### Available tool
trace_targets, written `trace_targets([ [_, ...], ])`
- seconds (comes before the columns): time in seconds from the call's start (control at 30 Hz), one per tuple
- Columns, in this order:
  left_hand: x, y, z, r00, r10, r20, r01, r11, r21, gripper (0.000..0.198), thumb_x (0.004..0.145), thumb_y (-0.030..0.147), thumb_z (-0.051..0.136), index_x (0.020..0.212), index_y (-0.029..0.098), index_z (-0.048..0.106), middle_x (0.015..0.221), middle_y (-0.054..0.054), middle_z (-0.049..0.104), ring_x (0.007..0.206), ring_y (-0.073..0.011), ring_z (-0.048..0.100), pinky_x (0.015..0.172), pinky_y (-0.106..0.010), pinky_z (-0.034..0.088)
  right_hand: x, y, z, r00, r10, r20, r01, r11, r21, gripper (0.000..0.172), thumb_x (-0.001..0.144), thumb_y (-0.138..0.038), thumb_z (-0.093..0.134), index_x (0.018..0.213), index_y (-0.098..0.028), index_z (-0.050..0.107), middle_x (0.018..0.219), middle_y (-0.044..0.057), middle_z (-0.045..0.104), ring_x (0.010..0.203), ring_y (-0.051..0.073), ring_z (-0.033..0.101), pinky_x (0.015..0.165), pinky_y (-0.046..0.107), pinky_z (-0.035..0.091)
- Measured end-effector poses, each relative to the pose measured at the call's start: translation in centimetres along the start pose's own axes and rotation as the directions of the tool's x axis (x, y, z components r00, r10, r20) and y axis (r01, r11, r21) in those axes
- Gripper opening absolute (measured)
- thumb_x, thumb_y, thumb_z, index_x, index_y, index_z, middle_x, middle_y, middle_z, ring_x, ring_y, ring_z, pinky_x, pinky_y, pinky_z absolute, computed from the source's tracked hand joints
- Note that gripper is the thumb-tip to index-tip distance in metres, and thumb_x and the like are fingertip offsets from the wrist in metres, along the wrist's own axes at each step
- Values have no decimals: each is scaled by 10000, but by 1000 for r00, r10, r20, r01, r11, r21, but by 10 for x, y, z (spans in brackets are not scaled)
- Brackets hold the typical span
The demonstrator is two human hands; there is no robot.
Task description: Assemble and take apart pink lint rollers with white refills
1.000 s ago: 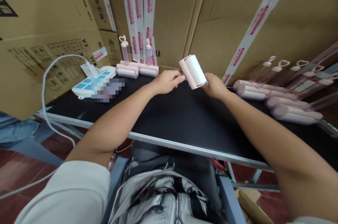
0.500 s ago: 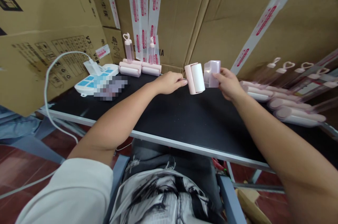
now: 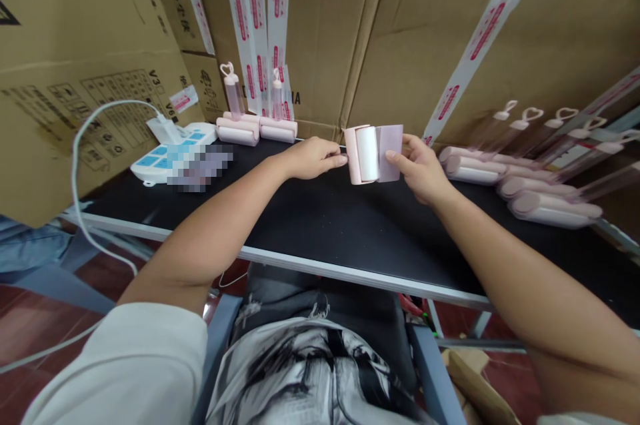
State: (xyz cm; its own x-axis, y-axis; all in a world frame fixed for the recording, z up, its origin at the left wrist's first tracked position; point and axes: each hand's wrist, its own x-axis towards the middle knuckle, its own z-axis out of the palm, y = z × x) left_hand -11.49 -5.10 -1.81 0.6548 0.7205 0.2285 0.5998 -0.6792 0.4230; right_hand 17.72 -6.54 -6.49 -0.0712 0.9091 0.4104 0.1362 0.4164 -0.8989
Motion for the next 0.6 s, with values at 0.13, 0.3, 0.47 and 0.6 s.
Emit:
trace_targets([
  [0.13,0,1,-1,1000,1,13,-1,1000,-3,381,1035,508,548,845,191,640,760,-38,725,668,-161,616,653,-292,376,-1,0,-2,1000,-15,10,15,1000,-19,613,796,-581,912,1287,-297,680,1044,44,850,1004,330,809,903,515,658],
  [0.3,-1,3,-2,1000,0,25,-1,1000,16,380,1035,501,549,834,190,637,744,-34,712,667,-159,606,655,-294,369,-1,2,-3,999,-33,25,34,997,-71,650,800,-624,907,1306,-287,679,987,41,838,925,314,799,839,493,657],
  [0.47,1,1,-2,1000,9,27,-10,1000,27,386,1030,508,548,822,194,633,751,-33,712,657,-158,599,649,-298,358,2,2,-8,999,-43,3,43,992,-114,647,811,-613,900,1327,-290,681,943,32,815,906,314,790,861,506,642],
  [0.6,1,1,-2,999,14,29,-15,1000,23,395,1032,519,544,826,194,634,751,-36,719,663,-160,607,651,-297,365,2,2,-8,999,-54,7,54,994,-97,651,816,-623,895,1331,-295,669,988,42,821,951,323,789,883,507,636],
])
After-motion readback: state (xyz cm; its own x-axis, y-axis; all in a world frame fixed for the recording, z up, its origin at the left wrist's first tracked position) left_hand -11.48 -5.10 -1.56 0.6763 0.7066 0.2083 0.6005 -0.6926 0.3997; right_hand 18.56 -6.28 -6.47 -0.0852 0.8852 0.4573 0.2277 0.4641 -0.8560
